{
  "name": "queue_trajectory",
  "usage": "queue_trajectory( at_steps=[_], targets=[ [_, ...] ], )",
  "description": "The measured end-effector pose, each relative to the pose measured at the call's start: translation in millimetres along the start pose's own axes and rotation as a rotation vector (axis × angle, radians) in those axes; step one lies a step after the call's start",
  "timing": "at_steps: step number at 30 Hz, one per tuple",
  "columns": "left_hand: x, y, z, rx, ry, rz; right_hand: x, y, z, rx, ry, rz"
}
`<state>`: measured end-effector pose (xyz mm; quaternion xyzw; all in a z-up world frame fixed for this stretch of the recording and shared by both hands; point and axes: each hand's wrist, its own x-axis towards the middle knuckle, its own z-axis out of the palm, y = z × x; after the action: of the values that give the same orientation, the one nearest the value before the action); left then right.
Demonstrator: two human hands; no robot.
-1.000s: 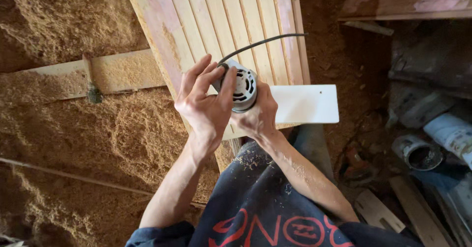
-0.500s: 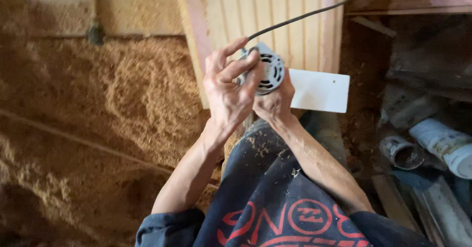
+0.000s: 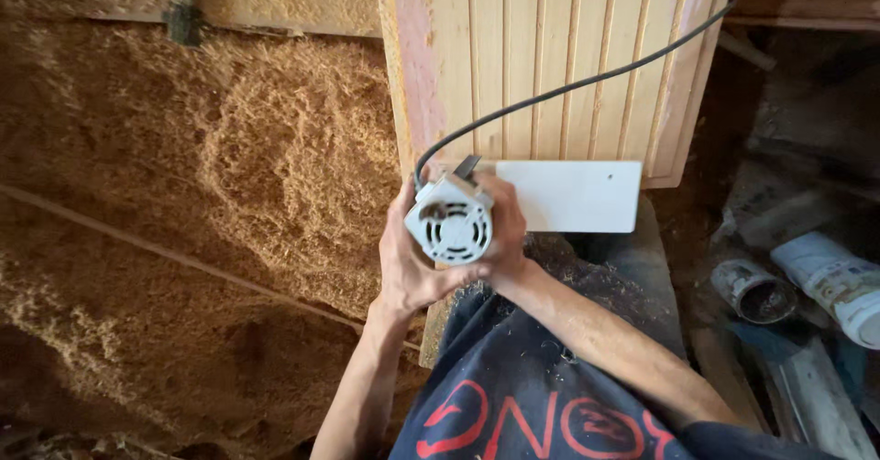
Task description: The person uses a handheld electric router with a guide block to cut parallel grooves into a long wooden plank. They periodically stop to measure the groove spacing with a tape measure and mark the wood with a pencil before continuing the routing.
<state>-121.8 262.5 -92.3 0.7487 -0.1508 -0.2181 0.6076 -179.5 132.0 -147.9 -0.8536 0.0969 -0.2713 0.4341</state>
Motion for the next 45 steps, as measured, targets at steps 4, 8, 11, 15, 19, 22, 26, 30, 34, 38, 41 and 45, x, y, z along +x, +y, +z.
queue_trajectory(
  at_steps=[4,8,11,15,19,22,26,30,34,38,41,45],
  targets=[
    [-13,-40,5,-0.047,-0.001,-0.071,-17,2,7,-0.005,-0.034,-0.019],
    [-28,-67,2,-0.280,0.007,-0.016,-28,3,8,0.108,-0.091,0.039],
    [-36,-80,1,-0.291,0.001,0.089,-33,6,9,0.046,-0.141,-0.012],
    [-49,-89,8,-0.225,0.067,0.112,-36,18,-2,0.063,-0.248,-0.082],
    [-54,-92,11,-0.085,0.126,0.170,-28,38,-42,-0.092,-0.527,-0.142],
    [-56,-95,14,-0.043,0.139,0.215,-20,56,-62,-0.381,-0.637,-0.142],
    [-57,-96,16,-0.057,0.170,0.247,-14,68,-70,-0.515,-0.675,-0.126],
    [-59,-96,15,-0.070,0.187,0.210,-13,75,-69,-0.489,-0.683,-0.165],
    [-55,-97,10,-0.074,0.167,0.212,-15,75,-67,-0.461,-0.636,-0.191],
    [-51,-97,5,-0.054,0.141,0.238,-18,74,-64,-0.485,-0.625,-0.192],
    [-47,-95,6,-0.092,0.160,0.223,-16,76,-64,-0.472,-0.603,-0.202],
    [-45,-90,7,-0.069,0.172,0.159,-15,81,-65,-0.450,-0.595,-0.217]
  ],
)
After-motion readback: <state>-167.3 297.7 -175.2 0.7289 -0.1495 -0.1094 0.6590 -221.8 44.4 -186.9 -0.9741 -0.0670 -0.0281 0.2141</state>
